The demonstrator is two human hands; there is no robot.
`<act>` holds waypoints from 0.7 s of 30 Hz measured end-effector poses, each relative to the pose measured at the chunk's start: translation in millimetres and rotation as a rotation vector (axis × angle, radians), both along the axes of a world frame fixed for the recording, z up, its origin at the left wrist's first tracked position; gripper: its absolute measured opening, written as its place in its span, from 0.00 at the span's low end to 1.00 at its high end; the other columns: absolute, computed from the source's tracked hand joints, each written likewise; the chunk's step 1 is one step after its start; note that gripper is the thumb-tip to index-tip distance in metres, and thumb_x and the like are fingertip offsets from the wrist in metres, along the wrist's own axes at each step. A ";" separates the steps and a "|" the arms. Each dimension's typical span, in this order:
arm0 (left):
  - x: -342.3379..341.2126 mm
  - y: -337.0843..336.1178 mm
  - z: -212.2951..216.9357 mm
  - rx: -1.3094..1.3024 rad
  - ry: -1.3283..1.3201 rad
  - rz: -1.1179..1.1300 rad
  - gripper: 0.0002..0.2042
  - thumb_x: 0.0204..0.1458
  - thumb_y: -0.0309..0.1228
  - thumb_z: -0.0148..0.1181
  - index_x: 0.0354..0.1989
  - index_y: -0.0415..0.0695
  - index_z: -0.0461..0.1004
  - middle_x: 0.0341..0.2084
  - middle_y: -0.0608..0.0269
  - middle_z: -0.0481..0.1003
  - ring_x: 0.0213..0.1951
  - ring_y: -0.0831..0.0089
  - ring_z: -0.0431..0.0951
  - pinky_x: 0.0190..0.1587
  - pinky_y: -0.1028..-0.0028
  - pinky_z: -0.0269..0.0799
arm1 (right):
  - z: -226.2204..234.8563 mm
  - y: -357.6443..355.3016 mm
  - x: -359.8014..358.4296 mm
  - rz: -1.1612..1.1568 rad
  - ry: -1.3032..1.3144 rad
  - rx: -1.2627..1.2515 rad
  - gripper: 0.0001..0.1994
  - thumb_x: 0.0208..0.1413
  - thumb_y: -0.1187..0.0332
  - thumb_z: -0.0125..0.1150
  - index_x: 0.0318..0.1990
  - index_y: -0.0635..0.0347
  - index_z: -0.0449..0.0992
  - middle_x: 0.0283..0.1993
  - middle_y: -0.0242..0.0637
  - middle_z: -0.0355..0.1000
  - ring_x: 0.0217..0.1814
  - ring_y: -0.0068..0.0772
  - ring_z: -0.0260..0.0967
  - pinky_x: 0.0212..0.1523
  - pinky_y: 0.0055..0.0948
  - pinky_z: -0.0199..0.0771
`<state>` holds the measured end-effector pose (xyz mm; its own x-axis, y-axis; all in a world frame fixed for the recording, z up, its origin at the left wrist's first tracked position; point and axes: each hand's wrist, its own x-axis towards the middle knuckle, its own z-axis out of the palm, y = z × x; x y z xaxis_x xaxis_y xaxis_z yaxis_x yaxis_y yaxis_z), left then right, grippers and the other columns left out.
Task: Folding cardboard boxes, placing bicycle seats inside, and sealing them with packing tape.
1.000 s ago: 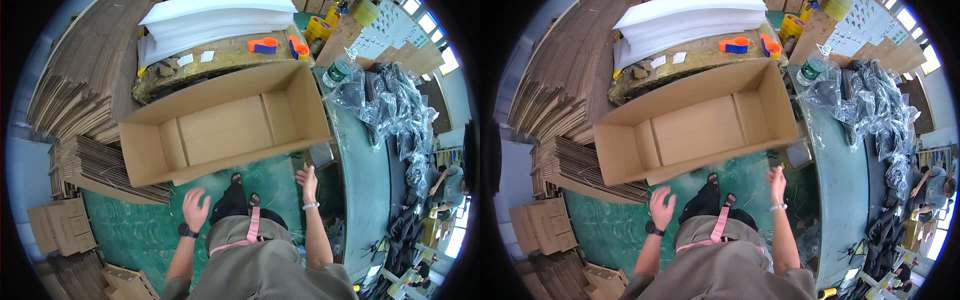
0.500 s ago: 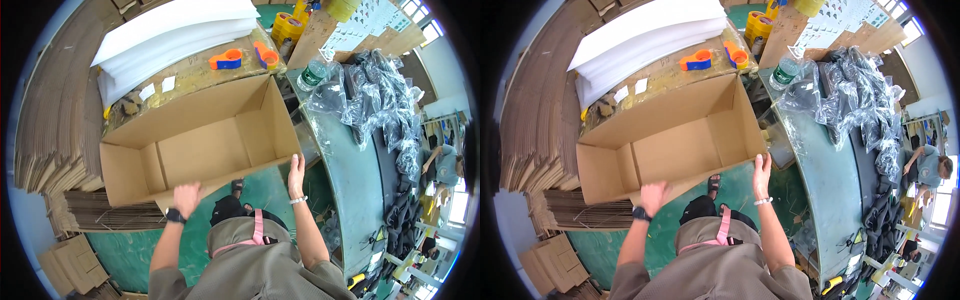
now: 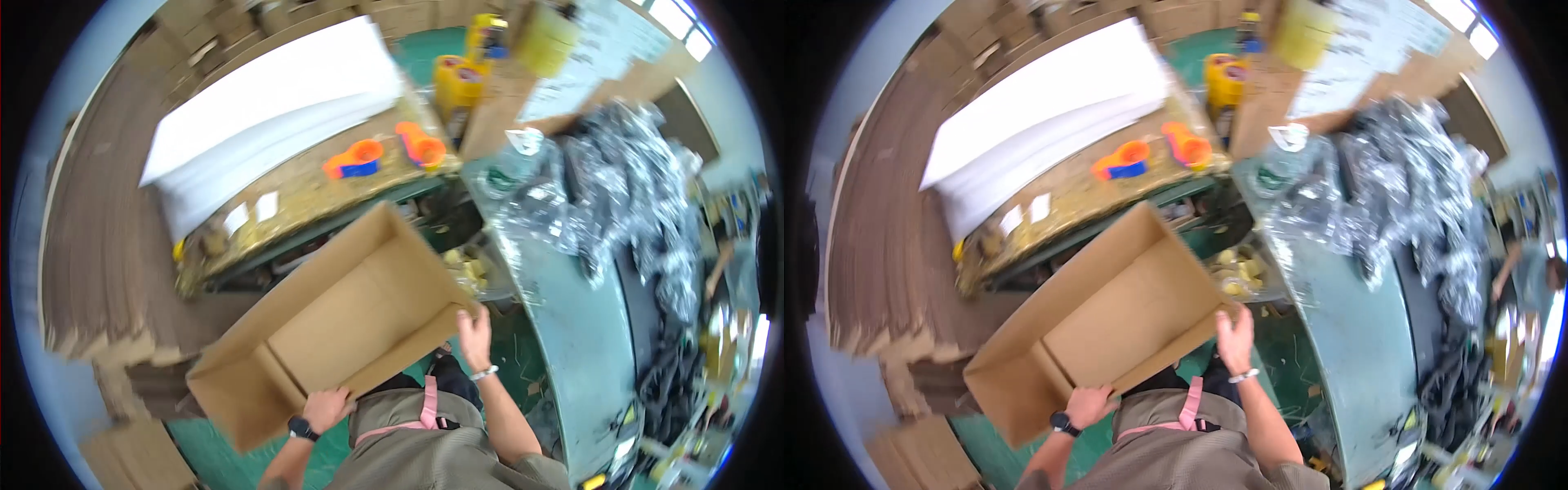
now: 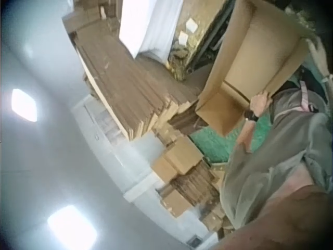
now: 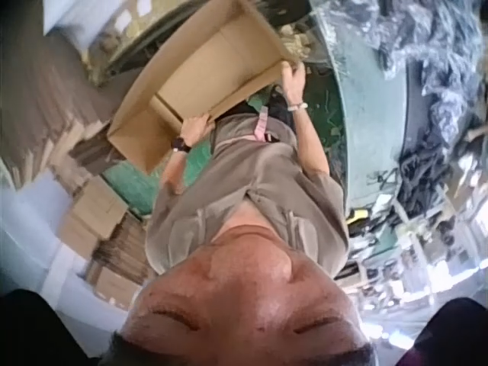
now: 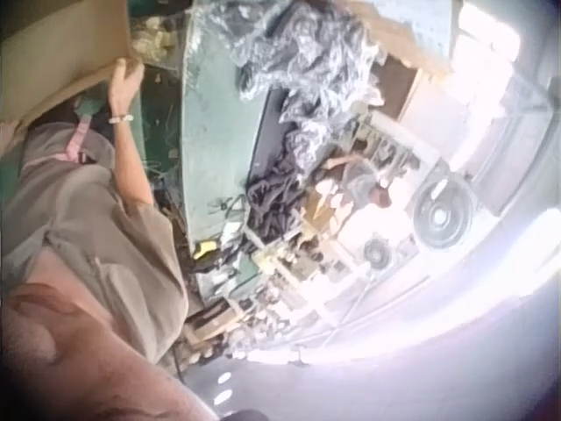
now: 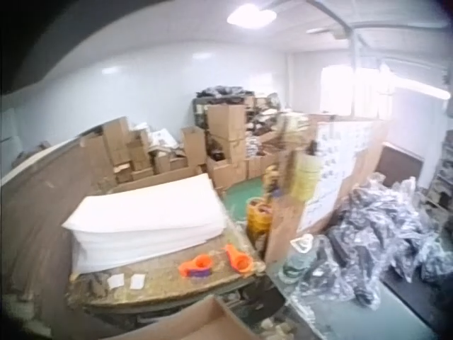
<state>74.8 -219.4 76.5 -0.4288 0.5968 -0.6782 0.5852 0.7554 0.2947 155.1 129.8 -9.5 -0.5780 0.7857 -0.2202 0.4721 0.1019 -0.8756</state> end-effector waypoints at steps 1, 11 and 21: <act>-6.0 -1.1 6.5 0.023 -0.127 -0.125 0.22 0.50 0.51 0.62 0.43 0.44 0.76 0.34 0.47 0.79 0.37 0.52 0.80 0.38 0.55 0.76 | 12.1 -1.8 -8.0 0.063 -0.062 0.043 0.28 0.58 0.56 0.58 0.58 0.70 0.67 0.56 0.55 0.69 0.59 0.52 0.66 0.62 0.43 0.64; -45.7 352.4 74.4 0.701 0.023 -0.115 0.23 0.53 0.40 0.64 0.51 0.36 0.72 0.44 0.45 0.76 0.48 0.49 0.75 0.50 0.59 0.71 | 3.6 90.1 72.9 -0.076 -0.035 0.060 0.29 0.55 0.56 0.62 0.57 0.70 0.68 0.57 0.56 0.69 0.60 0.55 0.66 0.63 0.42 0.65; -89.0 708.2 -101.8 0.641 0.417 0.122 0.41 0.47 0.50 0.66 0.61 0.28 0.61 0.56 0.35 0.68 0.59 0.43 0.66 0.62 0.57 0.61 | -55.3 434.3 83.9 -0.255 -0.217 0.624 0.32 0.47 0.64 0.69 0.59 0.64 0.63 0.55 0.49 0.66 0.59 0.52 0.63 0.59 0.43 0.65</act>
